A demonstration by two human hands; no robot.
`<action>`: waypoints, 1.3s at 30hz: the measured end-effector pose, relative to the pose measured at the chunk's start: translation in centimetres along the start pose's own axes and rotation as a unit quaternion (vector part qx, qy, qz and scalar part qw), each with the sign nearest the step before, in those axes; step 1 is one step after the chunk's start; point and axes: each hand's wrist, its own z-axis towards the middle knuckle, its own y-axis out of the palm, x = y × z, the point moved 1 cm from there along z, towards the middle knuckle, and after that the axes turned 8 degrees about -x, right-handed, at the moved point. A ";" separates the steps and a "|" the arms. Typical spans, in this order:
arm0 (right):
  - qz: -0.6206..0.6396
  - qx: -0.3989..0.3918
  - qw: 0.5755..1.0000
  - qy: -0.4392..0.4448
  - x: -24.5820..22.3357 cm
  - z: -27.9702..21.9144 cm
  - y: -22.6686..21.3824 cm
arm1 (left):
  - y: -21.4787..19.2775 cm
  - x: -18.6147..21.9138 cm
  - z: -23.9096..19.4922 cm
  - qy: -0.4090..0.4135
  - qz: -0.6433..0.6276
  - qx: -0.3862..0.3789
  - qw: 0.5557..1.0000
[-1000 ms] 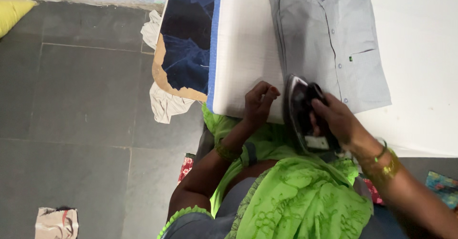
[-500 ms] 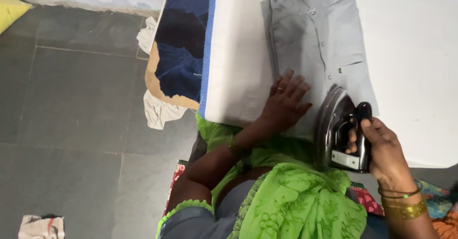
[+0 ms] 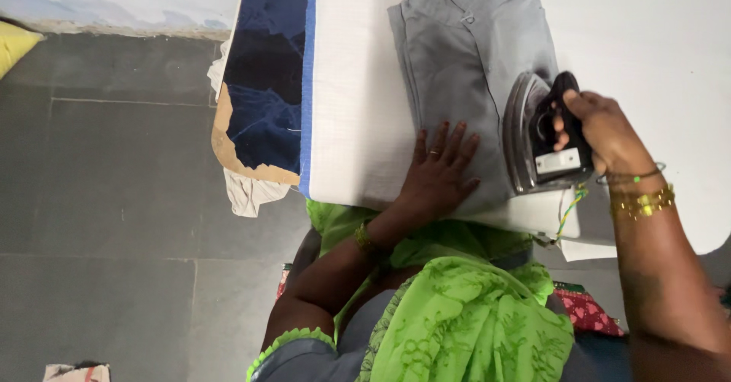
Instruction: The person irons a grey shirt on an ironing board using an iron.
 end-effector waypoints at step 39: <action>-0.498 0.171 0.845 -0.095 -0.6 -2.3 1.8 | 2.0 0.2 -3.3 0.057 0.080 0.132 0.986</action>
